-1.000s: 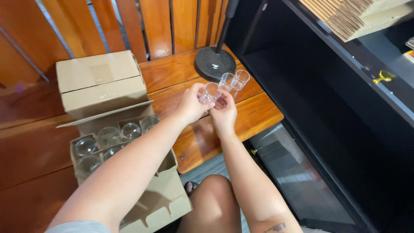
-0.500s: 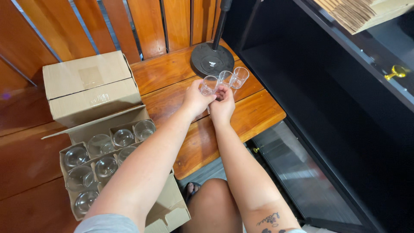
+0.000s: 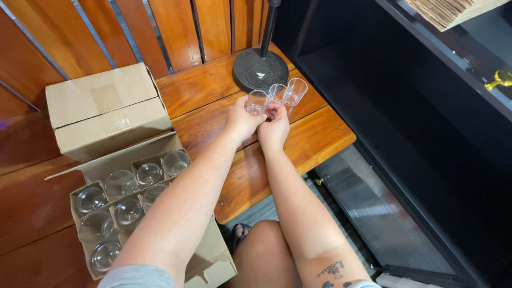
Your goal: The person opens a cardboard box containing small clear glasses and removes them one by one, placing them on a wooden bench. The glasses are arranged in rows as they are taken out of the box.
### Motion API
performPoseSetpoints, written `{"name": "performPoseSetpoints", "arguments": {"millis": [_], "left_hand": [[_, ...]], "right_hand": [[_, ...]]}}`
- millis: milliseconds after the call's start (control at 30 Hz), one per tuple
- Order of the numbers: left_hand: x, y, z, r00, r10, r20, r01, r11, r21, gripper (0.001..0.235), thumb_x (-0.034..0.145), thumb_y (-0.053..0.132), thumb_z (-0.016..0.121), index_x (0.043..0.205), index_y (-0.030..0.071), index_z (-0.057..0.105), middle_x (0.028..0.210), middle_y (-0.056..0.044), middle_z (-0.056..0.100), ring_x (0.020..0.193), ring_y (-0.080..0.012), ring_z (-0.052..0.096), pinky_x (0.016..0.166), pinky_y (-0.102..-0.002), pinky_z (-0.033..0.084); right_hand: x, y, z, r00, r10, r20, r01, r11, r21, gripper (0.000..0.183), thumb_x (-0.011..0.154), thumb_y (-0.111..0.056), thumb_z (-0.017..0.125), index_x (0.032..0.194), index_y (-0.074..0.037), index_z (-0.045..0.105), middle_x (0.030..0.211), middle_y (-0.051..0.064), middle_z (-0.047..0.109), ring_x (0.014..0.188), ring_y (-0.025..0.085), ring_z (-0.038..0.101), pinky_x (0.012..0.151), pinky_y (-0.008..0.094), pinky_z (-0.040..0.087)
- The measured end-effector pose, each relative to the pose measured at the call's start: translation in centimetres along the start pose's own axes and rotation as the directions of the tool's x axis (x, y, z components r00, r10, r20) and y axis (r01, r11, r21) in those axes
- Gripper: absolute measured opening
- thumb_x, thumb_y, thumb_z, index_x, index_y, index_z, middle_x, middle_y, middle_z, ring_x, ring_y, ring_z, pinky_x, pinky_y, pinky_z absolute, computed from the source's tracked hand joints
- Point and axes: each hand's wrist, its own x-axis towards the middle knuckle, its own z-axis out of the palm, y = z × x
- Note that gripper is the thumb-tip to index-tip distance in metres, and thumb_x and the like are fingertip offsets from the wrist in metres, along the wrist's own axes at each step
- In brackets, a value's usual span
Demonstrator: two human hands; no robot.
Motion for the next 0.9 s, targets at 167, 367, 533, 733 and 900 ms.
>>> {"name": "performPoseSetpoints", "arguments": {"millis": [167,367,533,733,900], "left_hand": [[-1.1,1.0,-1.0,1.0,-0.019,0.007,0.019,1.0,0.007,0.089,0.072,0.043,0.09,0.151,0.027,0.052,0.128,-0.009,0.062,0.132,-0.0269,0.059,0.113,-0.04,0.044],[-0.6,0.8,-0.8,0.999,-0.024,0.023,0.023,0.999,0.027,0.095,0.072,0.045,0.09,0.155,0.026,0.048,0.134,-0.009,0.062,0.137,-0.026,0.057,0.116,-0.041,0.042],[-2.0,1.1,-1.9,0.997,-0.07,0.018,0.07,0.997,0.046,0.102,0.073,0.045,0.09,0.16,0.022,0.041,0.143,-0.012,0.058,0.141,-0.0273,0.053,0.117,-0.044,0.041],[-10.2,4.7,-6.5,0.993,0.098,0.067,-0.086,0.984,-0.158,0.072,0.072,0.025,0.089,0.137,0.013,0.062,0.131,-0.018,0.063,0.118,-0.0315,0.069,0.087,-0.038,0.065],[-19.9,7.0,-15.2,0.914,0.383,0.135,-0.328,0.891,-0.314,0.064,0.082,0.017,0.084,0.139,0.001,0.058,0.132,-0.034,0.056,0.126,-0.0503,0.06,0.104,-0.052,0.052]], "right_hand": [[-0.6,-1.4,-0.4,1.0,0.013,-0.014,-0.013,1.0,-0.014,0.038,0.077,0.0,0.082,0.107,-0.014,0.063,0.099,0.007,0.076,0.089,0.012,0.072,0.084,0.025,0.058],[-0.3,-1.0,-0.3,0.999,0.023,-0.04,-0.025,0.998,-0.052,0.038,0.076,-0.003,0.085,0.106,-0.015,0.065,0.1,0.006,0.077,0.09,0.013,0.075,0.085,0.026,0.059],[-0.5,-0.8,-1.0,0.997,0.051,-0.057,-0.056,0.993,-0.101,0.036,0.074,-0.004,0.083,0.103,-0.017,0.068,0.097,0.003,0.077,0.089,0.011,0.077,0.084,0.025,0.06],[-2.6,-0.8,-2.3,0.998,0.057,-0.029,-0.055,0.996,0.063,0.032,0.074,0.005,0.081,0.103,-0.006,0.07,0.096,0.009,0.069,0.084,0.014,0.067,0.08,0.03,0.059],[-6.2,-4.3,-2.2,0.994,0.01,0.105,-0.026,0.987,0.158,0.03,0.076,0.0,0.086,0.099,-0.006,0.068,0.093,0.0,0.063,0.083,0.008,0.063,0.077,0.022,0.056]]}}
